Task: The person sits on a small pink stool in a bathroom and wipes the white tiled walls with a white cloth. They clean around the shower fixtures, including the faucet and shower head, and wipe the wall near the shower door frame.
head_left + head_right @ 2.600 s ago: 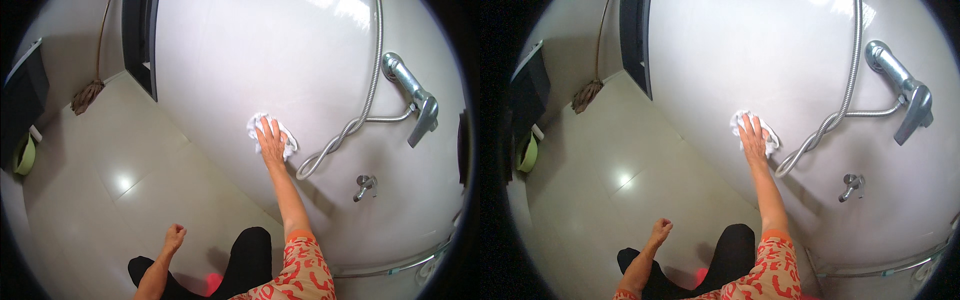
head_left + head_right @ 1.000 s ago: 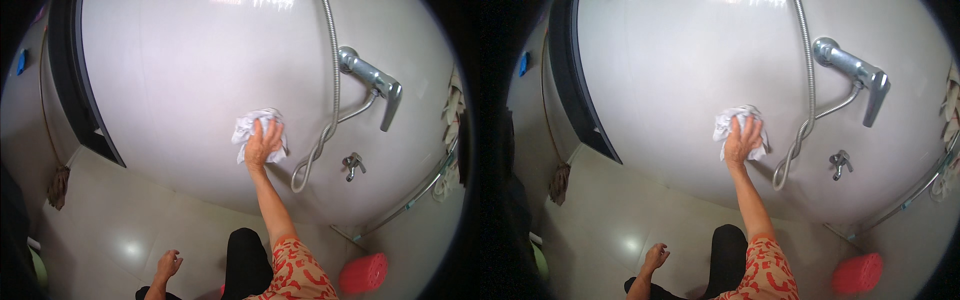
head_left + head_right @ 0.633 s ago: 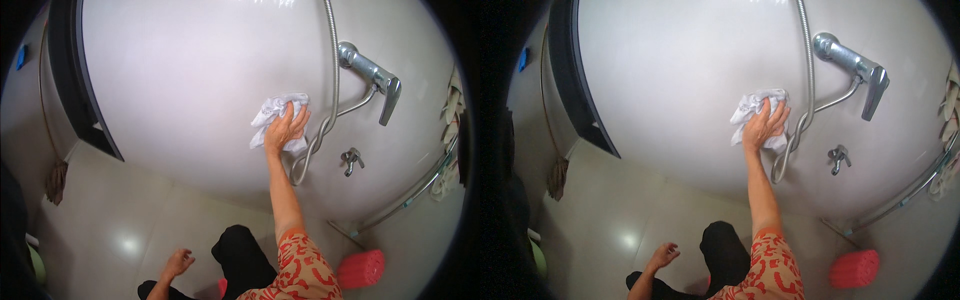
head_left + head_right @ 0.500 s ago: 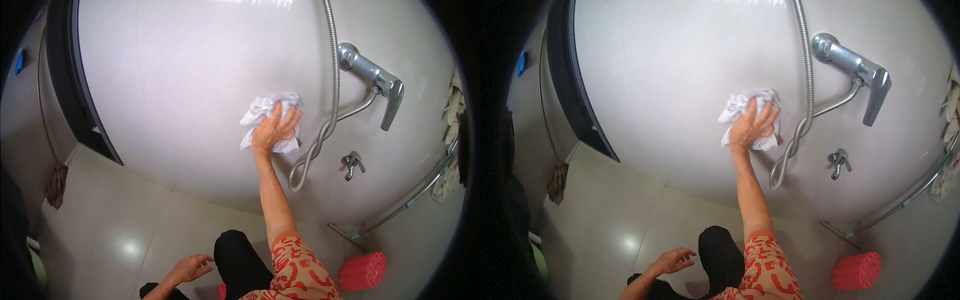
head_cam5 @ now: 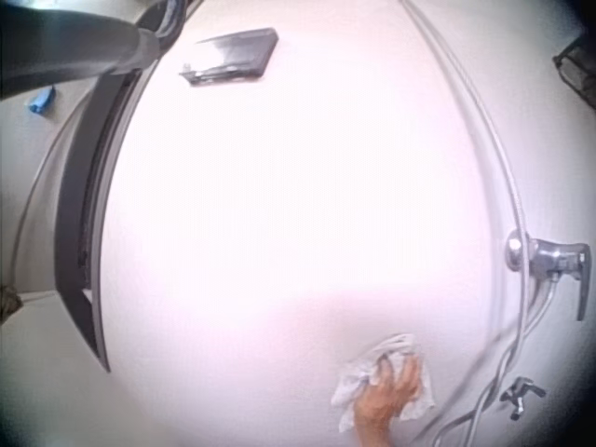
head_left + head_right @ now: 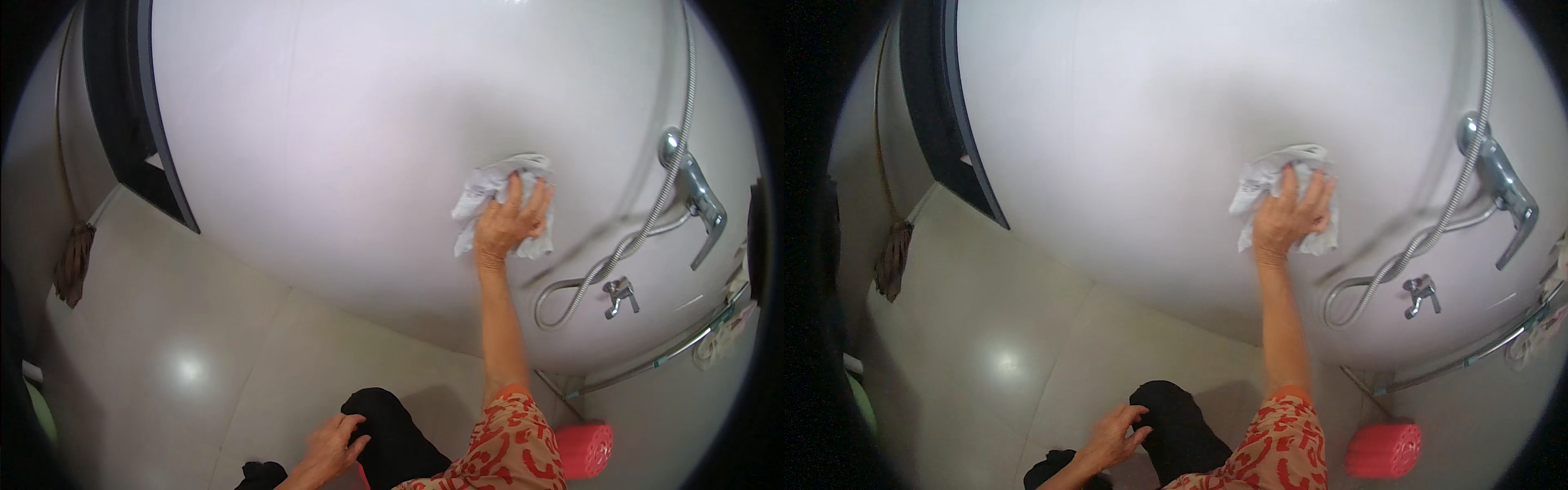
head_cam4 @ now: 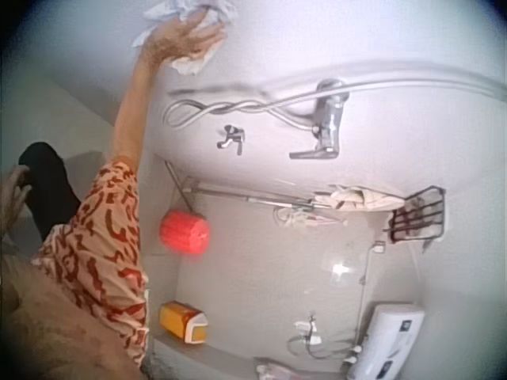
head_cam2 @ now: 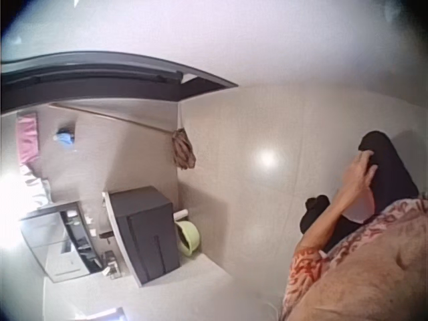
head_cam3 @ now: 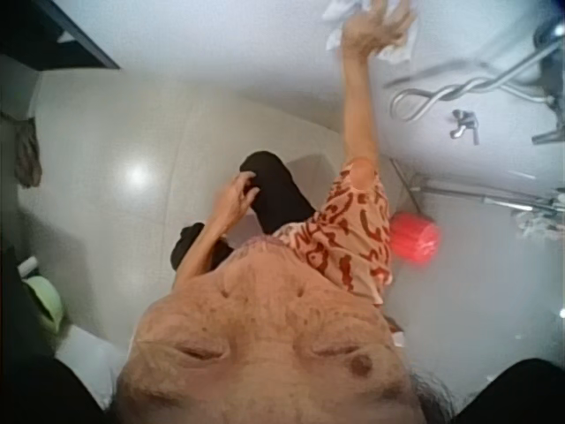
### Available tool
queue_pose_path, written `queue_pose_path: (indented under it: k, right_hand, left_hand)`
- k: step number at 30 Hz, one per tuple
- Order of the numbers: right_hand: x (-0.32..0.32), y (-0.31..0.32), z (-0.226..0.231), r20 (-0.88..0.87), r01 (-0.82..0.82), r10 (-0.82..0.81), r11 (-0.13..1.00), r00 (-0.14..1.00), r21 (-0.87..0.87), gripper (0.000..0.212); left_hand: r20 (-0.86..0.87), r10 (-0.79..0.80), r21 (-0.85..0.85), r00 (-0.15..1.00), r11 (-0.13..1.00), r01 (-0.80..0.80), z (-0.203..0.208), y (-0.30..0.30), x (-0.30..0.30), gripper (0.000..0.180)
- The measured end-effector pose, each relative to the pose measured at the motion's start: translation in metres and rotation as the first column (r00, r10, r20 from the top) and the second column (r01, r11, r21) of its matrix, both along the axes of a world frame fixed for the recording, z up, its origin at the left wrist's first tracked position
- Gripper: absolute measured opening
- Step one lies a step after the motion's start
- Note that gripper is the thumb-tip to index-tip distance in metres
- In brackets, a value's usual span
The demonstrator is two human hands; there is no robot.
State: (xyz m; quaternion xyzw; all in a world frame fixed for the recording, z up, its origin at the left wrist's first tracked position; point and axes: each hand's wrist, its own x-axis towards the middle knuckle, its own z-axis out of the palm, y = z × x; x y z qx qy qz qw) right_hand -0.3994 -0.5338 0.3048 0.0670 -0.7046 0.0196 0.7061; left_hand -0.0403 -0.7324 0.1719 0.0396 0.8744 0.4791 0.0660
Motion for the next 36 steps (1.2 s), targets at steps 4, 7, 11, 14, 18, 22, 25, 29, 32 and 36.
queue_pose_path:
  k: [4, 7, 11, 14, 18, 22, 25, 29, 32, 36]
  right_hand:
    - [0.004, -0.012, -0.002, 0.026, -0.032, 0.033, 0.999, 0.999, -0.038, 0.047]
    - [0.007, -0.019, -0.002, 0.06, -0.063, 0.066, 0.997, 0.996, -0.049, 0.049]
    - [0.009, -0.02, -0.003, 0.095, -0.032, 0.037, 0.998, 0.995, -0.051, 0.051]
    - [0.012, -0.02, 0.0, 0.113, 0.008, -0.001, 0.998, 0.994, -0.067, 0.053]
    - [0.005, -0.013, -0.005, 0.175, 0.098, -0.076, 0.988, 0.982, -0.12, 0.053]
    - [0.009, -0.024, -0.001, 0.22, 0.138, -0.107, 0.981, 0.97, -0.133, 0.053]
    - [0.018, -0.029, 0.006, 0.315, 0.117, -0.072, 0.985, 0.946, -0.128, 0.053]
    - [0.014, 0.017, 0.039, 0.16, 0.075, -0.03, 0.957, 0.987, -0.282, 0.056]
    - [0.015, 0.033, 0.067, 0.11, 0.101, -0.062, 0.914, 0.992, -0.394, 0.054]
    - [-0.002, 0.009, 0.06, 0.004, 0.085, -0.092, 0.908, 0.996, -0.41, 0.053]
  left_hand:
    - [0.018, 0.055, -0.02, 0.998, 0.998, -0.054, -0.024, -0.042, 0.003, 0.031]
    - [0.041, 0.072, -0.068, 0.997, 0.995, -0.069, -0.061, -0.077, 0.005, 0.029]
    - [-0.019, 0.109, -0.206, 0.994, 0.972, -0.111, -0.091, -0.124, -0.006, 0.027]
    - [-0.034, 0.106, -0.226, 0.994, 0.968, -0.111, -0.091, -0.152, -0.011, 0.028]
    - [-0.058, 0.077, -0.263, 0.995, 0.961, -0.09, -0.081, -0.184, -0.012, 0.028]
    - [-0.06, 0.072, -0.31, 0.996, 0.947, -0.087, -0.068, -0.198, -0.018, 0.03]
    - [-0.077, 0.019, -0.363, 0.997, 0.931, -0.045, -0.062, -0.186, -0.029, 0.031]
    - [-0.006, -0.108, -0.316, 0.994, 0.943, 0.1, -0.065, -0.146, -0.044, 0.032]
    - [0.15, -0.203, -0.231, 0.968, 0.944, 0.233, -0.073, -0.119, -0.061, 0.031]
    - [0.075, -0.193, -0.106, 0.978, 0.974, 0.2, -0.081, -0.094, -0.073, 0.031]
